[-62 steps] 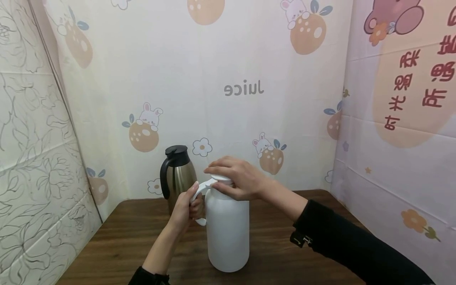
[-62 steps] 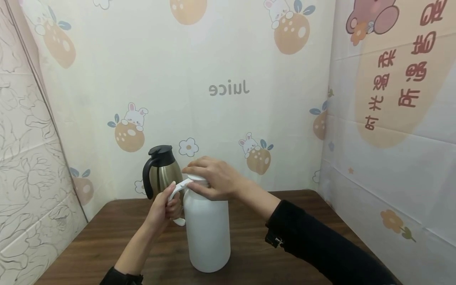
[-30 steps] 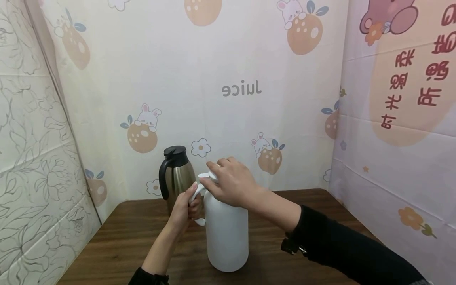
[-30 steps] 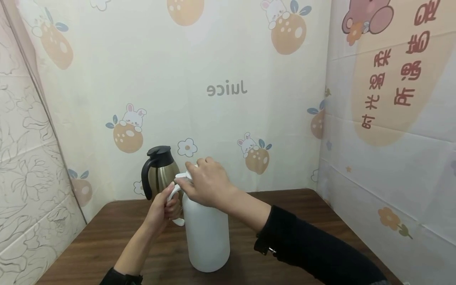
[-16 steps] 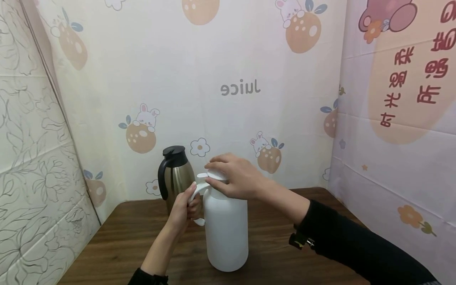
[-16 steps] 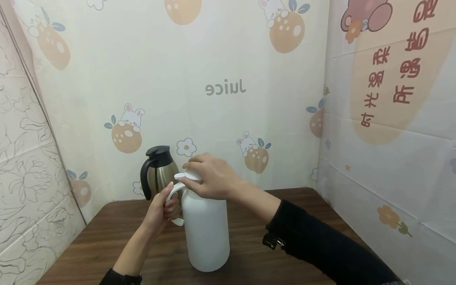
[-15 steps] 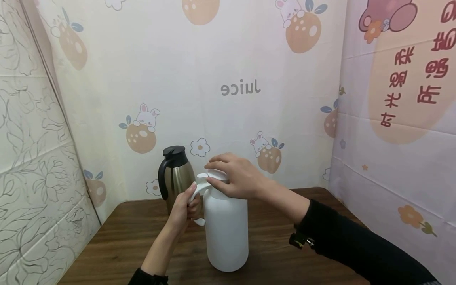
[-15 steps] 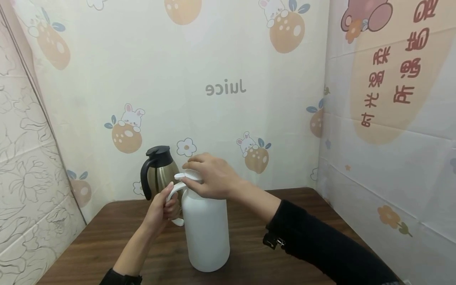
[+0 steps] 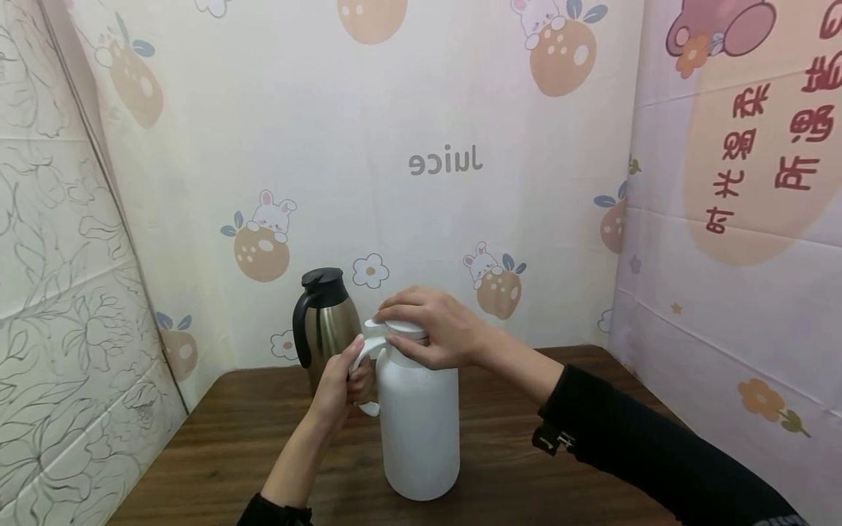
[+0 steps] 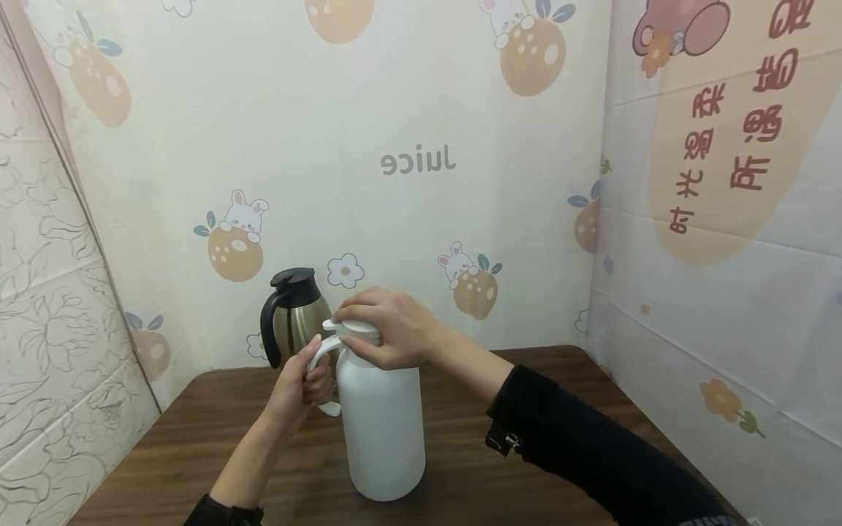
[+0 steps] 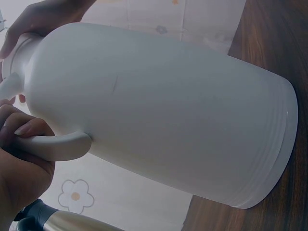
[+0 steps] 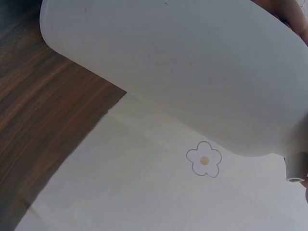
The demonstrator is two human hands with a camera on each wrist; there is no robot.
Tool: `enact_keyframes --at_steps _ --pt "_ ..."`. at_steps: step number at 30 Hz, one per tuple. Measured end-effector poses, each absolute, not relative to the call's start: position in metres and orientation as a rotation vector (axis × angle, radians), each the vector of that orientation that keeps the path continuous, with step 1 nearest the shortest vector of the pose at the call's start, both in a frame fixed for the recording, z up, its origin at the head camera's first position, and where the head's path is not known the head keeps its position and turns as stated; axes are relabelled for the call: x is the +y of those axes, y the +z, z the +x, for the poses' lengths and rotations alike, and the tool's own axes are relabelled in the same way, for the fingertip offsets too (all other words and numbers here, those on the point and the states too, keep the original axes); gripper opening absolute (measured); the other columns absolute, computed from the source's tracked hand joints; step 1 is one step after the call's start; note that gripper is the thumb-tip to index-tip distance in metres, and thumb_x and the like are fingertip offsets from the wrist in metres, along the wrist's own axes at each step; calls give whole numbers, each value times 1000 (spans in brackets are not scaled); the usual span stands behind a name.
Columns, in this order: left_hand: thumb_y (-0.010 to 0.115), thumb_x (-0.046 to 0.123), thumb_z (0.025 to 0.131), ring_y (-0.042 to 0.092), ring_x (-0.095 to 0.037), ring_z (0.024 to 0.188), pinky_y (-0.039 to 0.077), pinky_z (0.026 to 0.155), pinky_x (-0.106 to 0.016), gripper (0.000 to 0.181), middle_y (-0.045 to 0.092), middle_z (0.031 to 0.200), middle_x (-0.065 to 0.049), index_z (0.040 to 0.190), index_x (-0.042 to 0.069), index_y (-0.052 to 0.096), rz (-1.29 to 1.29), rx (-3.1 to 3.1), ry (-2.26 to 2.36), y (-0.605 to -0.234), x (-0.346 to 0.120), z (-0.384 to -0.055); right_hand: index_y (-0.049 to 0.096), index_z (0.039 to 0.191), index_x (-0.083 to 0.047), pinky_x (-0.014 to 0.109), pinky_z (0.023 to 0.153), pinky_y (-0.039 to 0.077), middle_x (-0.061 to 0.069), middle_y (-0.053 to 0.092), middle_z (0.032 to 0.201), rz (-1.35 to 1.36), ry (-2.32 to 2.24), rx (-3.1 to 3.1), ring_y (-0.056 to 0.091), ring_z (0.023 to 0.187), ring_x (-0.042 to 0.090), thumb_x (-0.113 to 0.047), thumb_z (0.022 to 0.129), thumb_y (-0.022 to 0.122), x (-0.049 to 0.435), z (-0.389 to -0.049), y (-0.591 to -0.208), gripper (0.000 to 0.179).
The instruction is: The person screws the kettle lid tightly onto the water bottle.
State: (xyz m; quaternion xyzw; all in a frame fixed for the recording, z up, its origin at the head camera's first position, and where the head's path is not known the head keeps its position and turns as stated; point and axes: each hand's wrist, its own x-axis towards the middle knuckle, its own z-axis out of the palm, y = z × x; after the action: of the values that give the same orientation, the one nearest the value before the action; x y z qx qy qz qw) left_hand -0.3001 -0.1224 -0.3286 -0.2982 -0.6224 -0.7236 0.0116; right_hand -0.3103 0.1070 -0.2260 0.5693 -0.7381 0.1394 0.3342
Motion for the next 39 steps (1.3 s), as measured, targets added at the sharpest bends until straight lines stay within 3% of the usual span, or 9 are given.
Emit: enact_keyframes --at_steps 16,28,32,39 --pt "37 47 114 31 -8 48 29 50 -24 54 34 56 9 71 14 37 -941 -1934 -2243 -328 -125 -300 78 122 -13 37 95 58 2 75 120 1206 284 -1974 70 115 20 -26 103 66 93 -298 -233 26" --pt "38 43 114 28 -10 48 25 50 -26 56 31 56 7 71 8 33 -886 -1937 -2250 -328 -123 -299 79 117 -8 42 80 60 9 77 110 861 146 -2046 73 98 29 -29 101 65 72 -279 -238 29" --pt "37 43 115 29 -10 48 27 50 -25 56 32 56 7 71 7 32 -906 -1950 -2247 -329 -123 -299 76 124 -7 43 80 60 11 76 115 812 124 -2153 72 101 30 -33 102 65 70 -271 -234 36" --pt "38 47 114 31 -9 48 29 50 -23 54 33 56 8 71 15 37 -932 -1951 -2250 -328 -123 -299 66 144 -13 46 96 57 10 69 136 873 214 -2420 66 124 30 -47 106 57 82 -265 -216 52"
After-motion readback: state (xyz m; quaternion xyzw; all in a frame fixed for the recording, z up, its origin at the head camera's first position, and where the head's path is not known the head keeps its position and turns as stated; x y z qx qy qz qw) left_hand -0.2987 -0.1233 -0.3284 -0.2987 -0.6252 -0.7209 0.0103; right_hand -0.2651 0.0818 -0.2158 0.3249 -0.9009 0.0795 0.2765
